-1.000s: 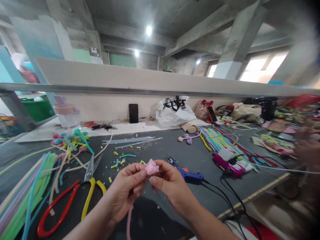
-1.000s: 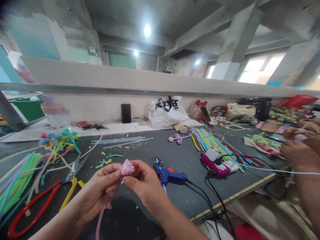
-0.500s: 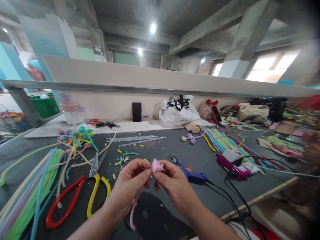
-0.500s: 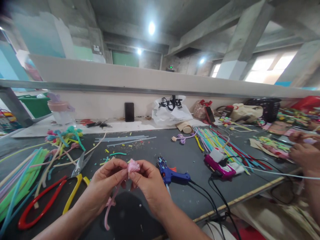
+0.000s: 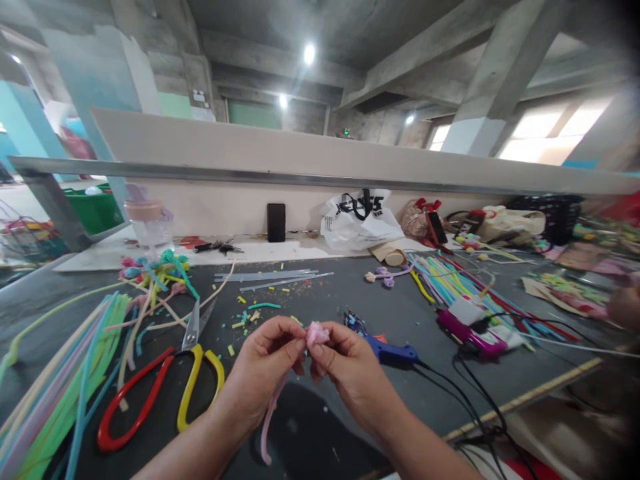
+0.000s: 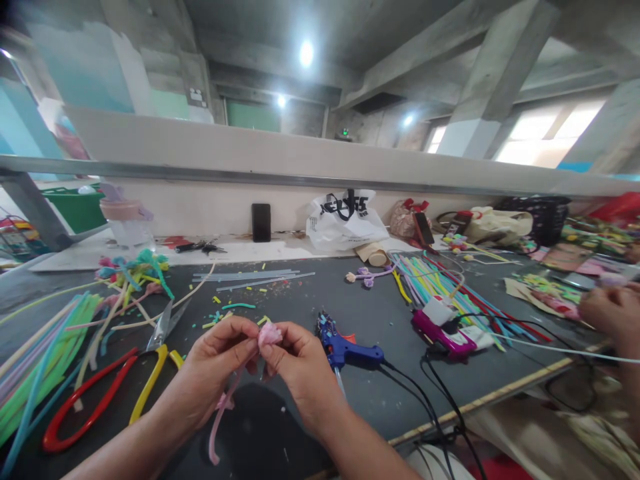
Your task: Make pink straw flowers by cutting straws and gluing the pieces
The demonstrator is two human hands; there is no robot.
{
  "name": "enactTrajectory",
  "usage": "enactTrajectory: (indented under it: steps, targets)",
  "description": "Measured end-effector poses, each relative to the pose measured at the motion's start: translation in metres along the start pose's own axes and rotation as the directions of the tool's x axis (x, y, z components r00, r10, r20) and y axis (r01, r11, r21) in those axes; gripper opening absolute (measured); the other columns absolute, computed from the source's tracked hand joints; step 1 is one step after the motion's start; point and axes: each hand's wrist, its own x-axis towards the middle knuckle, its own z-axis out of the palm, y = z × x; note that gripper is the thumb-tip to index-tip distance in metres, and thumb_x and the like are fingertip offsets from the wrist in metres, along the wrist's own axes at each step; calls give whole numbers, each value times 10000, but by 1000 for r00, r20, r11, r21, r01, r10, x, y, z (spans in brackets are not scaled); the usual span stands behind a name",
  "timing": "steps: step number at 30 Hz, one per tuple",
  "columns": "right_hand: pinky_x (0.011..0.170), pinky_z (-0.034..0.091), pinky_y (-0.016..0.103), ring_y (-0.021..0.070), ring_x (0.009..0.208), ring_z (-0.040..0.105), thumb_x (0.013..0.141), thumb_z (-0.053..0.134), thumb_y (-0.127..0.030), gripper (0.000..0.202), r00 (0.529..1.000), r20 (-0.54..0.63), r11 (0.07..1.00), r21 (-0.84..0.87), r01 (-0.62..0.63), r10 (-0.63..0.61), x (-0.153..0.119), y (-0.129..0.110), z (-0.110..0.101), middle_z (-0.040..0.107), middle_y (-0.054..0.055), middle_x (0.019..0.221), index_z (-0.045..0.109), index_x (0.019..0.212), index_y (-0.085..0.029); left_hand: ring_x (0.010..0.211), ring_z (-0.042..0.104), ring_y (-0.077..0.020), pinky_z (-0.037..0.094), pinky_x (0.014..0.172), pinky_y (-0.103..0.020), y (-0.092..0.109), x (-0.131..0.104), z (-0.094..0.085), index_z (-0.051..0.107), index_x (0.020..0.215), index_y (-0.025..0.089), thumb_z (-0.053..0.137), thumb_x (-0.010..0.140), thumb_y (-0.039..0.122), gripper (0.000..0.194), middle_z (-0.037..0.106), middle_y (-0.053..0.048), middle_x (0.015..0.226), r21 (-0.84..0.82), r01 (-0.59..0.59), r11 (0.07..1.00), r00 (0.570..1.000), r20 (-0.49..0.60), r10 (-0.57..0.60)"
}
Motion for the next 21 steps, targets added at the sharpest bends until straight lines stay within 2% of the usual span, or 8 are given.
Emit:
enactTrajectory:
  steps: [4,8,11,16,21]
  targets:
    - [496,419,204,83,535,488,708,695,-256,130,1000,-13,1000,-2,-4,4,0,0,0,553,-36,639,623,776,-171,574,524,-86,419,569,-214,0,2,-3,567,750,160,630,727,223,92,577,25,669,32,16,999,998,53,-17]
    - [510,429,211,84,543,488,673,720,-285,185,999,-45,997,-78,-2,-2,-1,-3,-2,558,-34,663,631,792,-174,679,549,-103,418,635,-203,11,3,-5,595,736,150,664,683,202,101,601,4,714,134,26,991,999,28,-31]
    - [513,416,213,86,552,486,657,723,-312,224,999,-53,990,-143,5,-12,-2,-6,-4,562,-26,680,635,810,-173,714,550,-111,417,661,-202,15,3,-6,607,713,147,683,654,194,108,598,-1,739,205,-8,979,1000,10,6]
    - [496,389,214,80,532,453,654,710,-326,241,999,-33,981,-192,22,-29,-2,-8,-5,545,-26,672,636,823,-172,728,548,-119,415,684,-217,7,4,-10,607,728,163,680,663,203,106,581,5,746,291,-85,953,996,27,81]
    - [506,393,220,83,535,455,667,689,-327,227,1000,-20,979,-204,11,-15,-2,-9,-5,554,-21,680,630,821,-171,693,535,-112,405,643,-213,3,3,-10,578,733,168,687,664,246,151,566,9,726,318,-97,943,995,13,98]
